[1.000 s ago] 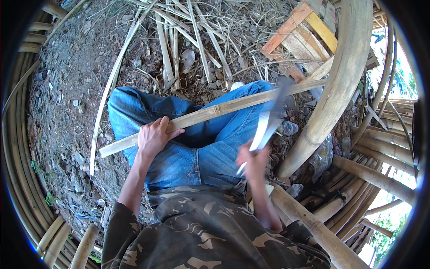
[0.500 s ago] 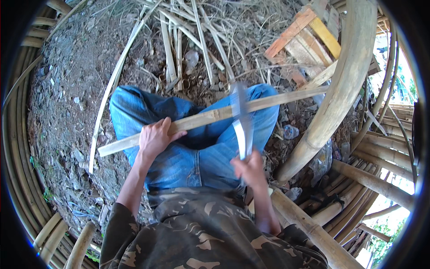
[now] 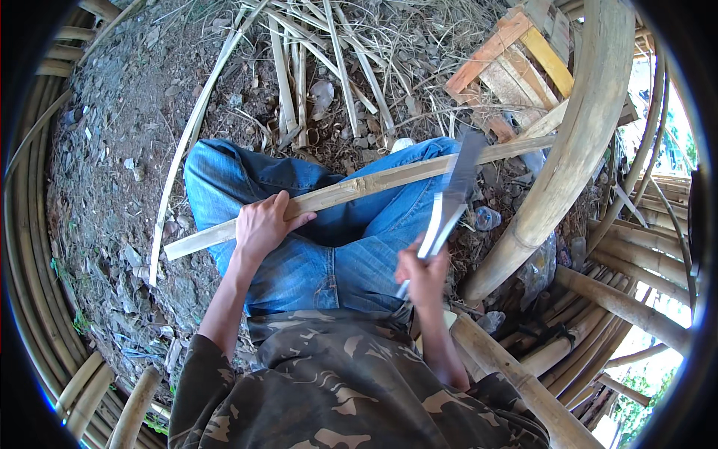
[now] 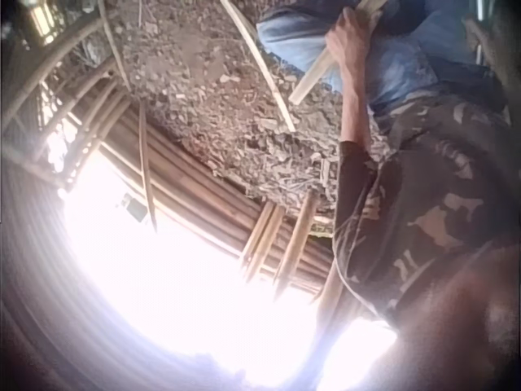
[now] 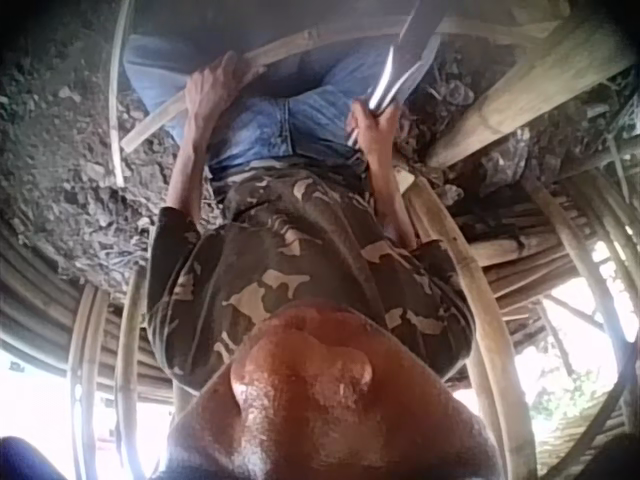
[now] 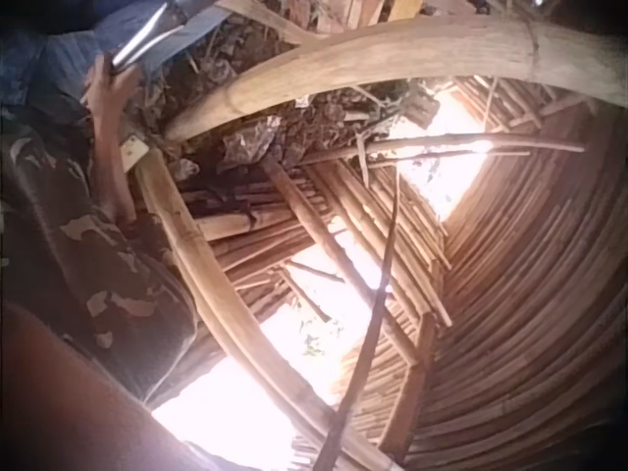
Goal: The person is using a hand tool to plane or scrape the surface of a bamboo strip.
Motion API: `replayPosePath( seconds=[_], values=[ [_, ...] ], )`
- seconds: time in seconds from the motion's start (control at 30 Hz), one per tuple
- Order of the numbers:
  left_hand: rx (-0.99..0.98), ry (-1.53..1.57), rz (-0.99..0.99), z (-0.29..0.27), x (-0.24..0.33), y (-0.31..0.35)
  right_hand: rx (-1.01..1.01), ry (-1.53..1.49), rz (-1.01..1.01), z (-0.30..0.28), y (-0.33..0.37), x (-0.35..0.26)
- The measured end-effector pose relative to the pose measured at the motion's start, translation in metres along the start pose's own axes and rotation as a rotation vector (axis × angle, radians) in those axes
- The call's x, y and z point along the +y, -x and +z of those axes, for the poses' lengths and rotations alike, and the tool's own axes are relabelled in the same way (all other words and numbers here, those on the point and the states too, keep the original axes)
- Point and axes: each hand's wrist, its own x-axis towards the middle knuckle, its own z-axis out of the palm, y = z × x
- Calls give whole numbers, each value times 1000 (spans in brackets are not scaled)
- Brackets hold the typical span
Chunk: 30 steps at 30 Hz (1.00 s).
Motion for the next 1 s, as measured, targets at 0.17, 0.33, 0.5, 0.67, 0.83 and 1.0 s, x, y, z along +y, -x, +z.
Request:
replayPosePath(
  seconds=[0.17,0.33,0.5,0.67,0.83,1.0],
  values=[
    [-32,-7,-24,1,-3,3,-269,377,249,-11,-5,-6],
    [1,-18,3,0,-2,2,109,-270,-46,0,-9,-34],
    [47,-1,20,4,-6,2,-296,479,120,-8,-3,10],
    [0,-14,3,2,-2,2,44,-131,-49,2,-8,-15],
    [-48,8,-42,-3,-1,2,-313,350,334,-13,-4,-3],
    [-32,-13,-5,2,3,3,-65,135,125,-12,-6,-3]
  ],
)
